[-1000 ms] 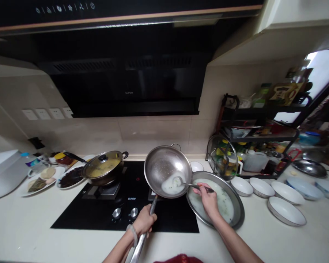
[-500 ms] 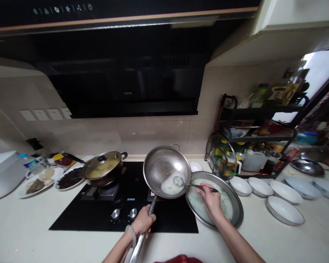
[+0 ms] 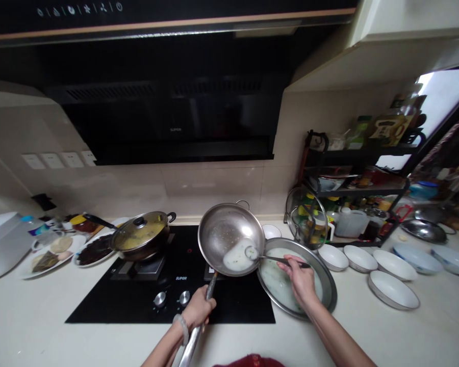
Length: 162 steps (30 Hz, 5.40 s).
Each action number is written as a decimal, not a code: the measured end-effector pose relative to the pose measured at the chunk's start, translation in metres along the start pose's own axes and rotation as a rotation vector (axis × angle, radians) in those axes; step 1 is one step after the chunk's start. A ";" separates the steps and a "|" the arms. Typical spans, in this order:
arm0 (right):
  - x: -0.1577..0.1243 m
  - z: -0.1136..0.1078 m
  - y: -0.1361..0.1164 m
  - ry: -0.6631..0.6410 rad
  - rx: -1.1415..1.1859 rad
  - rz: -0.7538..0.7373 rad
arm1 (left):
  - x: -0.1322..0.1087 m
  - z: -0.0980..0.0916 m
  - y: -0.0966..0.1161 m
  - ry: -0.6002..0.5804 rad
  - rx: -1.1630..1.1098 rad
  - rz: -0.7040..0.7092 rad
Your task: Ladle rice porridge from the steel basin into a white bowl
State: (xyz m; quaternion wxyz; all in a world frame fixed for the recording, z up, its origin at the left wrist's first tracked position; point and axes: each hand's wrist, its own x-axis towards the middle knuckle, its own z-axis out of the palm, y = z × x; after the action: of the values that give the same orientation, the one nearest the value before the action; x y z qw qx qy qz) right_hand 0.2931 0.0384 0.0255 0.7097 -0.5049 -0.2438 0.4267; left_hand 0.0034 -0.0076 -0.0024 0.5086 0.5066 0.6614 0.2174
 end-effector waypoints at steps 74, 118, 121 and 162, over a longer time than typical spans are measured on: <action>-0.001 0.018 0.014 -0.380 -0.416 -0.420 | 0.001 -0.001 0.000 -0.010 0.019 0.030; 0.008 -0.002 0.006 -0.004 0.013 -0.015 | -0.001 -0.001 0.002 0.000 0.026 0.030; 0.008 -0.002 0.004 0.004 0.014 -0.011 | -0.002 -0.001 0.002 -0.009 0.012 0.026; 0.003 -0.099 -0.032 0.091 -0.450 -0.148 | -0.002 0.000 0.002 -0.016 0.015 0.009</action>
State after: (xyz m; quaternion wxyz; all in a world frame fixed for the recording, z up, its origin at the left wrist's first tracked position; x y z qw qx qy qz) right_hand 0.3832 -0.0130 0.0182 0.6188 -0.6497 -0.3369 0.2854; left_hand 0.0041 -0.0087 0.0003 0.5090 0.5151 0.6567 0.2108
